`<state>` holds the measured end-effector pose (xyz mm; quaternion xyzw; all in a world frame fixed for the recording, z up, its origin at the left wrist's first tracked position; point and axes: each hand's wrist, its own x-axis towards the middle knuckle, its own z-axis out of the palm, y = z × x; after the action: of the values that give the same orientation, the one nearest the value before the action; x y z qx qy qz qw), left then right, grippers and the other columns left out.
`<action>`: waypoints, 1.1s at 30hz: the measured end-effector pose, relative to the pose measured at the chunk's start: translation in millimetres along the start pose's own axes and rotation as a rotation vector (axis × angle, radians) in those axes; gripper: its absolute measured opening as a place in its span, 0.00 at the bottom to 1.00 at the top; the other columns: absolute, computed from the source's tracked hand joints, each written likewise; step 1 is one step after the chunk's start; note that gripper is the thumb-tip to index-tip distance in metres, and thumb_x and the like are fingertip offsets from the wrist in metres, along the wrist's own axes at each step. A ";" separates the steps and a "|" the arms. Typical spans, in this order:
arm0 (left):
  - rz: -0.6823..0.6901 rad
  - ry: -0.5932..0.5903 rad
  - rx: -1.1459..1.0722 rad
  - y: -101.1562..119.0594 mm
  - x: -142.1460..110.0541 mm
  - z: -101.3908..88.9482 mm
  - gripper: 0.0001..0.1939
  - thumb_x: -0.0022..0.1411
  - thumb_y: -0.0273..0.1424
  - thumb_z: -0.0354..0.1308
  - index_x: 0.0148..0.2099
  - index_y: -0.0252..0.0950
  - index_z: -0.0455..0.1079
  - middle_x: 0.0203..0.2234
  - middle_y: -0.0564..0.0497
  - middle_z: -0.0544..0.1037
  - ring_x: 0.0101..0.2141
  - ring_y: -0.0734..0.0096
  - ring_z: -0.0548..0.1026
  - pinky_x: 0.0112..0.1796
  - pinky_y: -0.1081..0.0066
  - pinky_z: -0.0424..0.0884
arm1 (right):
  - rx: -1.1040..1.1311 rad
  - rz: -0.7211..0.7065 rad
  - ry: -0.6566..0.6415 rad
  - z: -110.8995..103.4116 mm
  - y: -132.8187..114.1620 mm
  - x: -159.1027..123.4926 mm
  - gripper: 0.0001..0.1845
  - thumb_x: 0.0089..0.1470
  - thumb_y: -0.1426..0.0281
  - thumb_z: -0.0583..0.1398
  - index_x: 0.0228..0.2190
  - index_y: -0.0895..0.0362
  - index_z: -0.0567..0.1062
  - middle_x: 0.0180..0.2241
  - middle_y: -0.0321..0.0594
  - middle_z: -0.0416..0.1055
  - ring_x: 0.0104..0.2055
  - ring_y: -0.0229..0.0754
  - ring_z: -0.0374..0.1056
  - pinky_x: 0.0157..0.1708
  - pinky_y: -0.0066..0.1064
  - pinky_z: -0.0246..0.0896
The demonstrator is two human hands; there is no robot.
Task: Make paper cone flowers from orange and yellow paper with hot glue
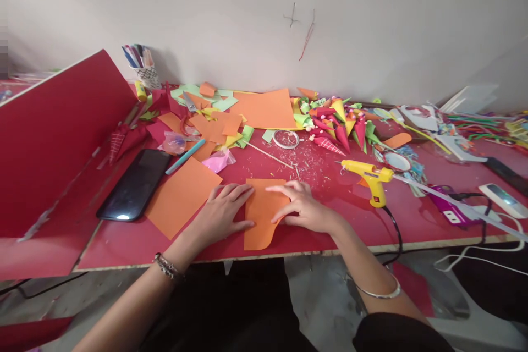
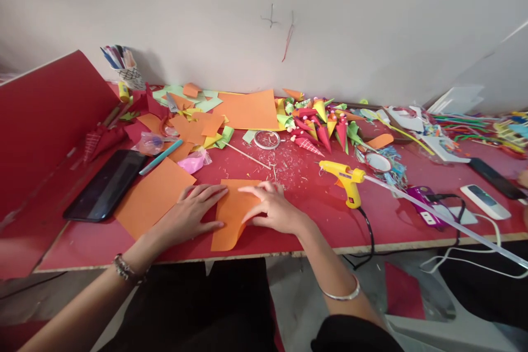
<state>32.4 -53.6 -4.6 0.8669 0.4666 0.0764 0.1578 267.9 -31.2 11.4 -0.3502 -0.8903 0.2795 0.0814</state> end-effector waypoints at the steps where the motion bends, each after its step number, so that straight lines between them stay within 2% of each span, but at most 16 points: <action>1: 0.004 -0.002 -0.005 -0.4 -0.1 0.4 0.32 0.55 0.47 0.48 0.59 0.41 0.49 0.55 0.50 0.58 0.51 0.59 0.56 0.52 0.57 0.46 | 0.024 -0.029 -0.033 -2.4 1.6 2.4 0.08 0.48 0.67 0.58 0.29 0.40 0.76 0.52 0.27 0.58 0.52 0.48 0.49 0.50 0.47 0.39; 5: 0.018 -0.003 -0.019 -3.4 -1.2 1.5 0.33 0.55 0.47 0.48 0.60 0.41 0.47 0.56 0.51 0.57 0.52 0.59 0.55 0.52 0.57 0.45 | 0.144 -0.120 -0.234 -12.1 9.3 11.8 0.09 0.49 0.67 0.57 0.28 0.41 0.76 0.48 0.26 0.64 0.52 0.43 0.53 0.54 0.46 0.28; 8: 0.042 -0.006 -0.025 -6.5 -2.6 1.4 0.33 0.55 0.47 0.47 0.60 0.42 0.45 0.56 0.51 0.56 0.52 0.58 0.54 0.52 0.57 0.45 | 0.173 -0.094 -0.264 -13.6 11.0 18.2 0.09 0.50 0.64 0.55 0.26 0.46 0.76 0.42 0.29 0.68 0.47 0.40 0.59 0.54 0.43 0.30; 12: 0.054 -0.019 -0.027 -9.9 -3.9 0.4 0.25 0.62 0.42 0.39 0.60 0.44 0.45 0.57 0.53 0.56 0.52 0.62 0.55 0.52 0.58 0.46 | 0.077 0.006 -0.103 -1.5 3.5 25.3 0.15 0.52 0.61 0.52 0.23 0.54 0.73 0.32 0.33 0.68 0.37 0.37 0.62 0.49 0.42 0.37; 16: 0.048 -0.001 -0.024 -10.3 -3.9 2.1 0.29 0.60 0.46 0.39 0.60 0.42 0.45 0.57 0.52 0.56 0.52 0.61 0.55 0.51 0.59 0.47 | -0.086 0.013 0.043 13.8 -5.1 31.7 0.16 0.54 0.61 0.51 0.23 0.57 0.69 0.27 0.33 0.66 0.34 0.36 0.61 0.45 0.39 0.41; 22: 0.005 0.051 -0.001 -7.3 -3.0 6.8 0.40 0.54 0.52 0.45 0.62 0.35 0.39 0.50 0.43 0.63 0.51 0.60 0.57 0.50 0.59 0.51 | -0.207 -0.005 0.126 26.1 -4.3 41.2 0.13 0.55 0.63 0.51 0.25 0.58 0.67 0.25 0.36 0.67 0.31 0.37 0.62 0.36 0.30 0.48; 33: 0.012 0.085 -0.001 -7.5 -3.8 8.7 0.41 0.52 0.51 0.49 0.61 0.36 0.43 0.52 0.46 0.63 0.51 0.60 0.57 0.51 0.61 0.50 | -0.280 0.035 0.259 37.7 -3.2 43.9 0.12 0.54 0.65 0.52 0.23 0.58 0.65 0.22 0.35 0.67 0.26 0.36 0.60 0.28 0.28 0.48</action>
<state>26.9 -54.7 -15.3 0.8656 0.4676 0.1144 0.1378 220.7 -20.4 -20.3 -0.4064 -0.8964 0.1068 0.1409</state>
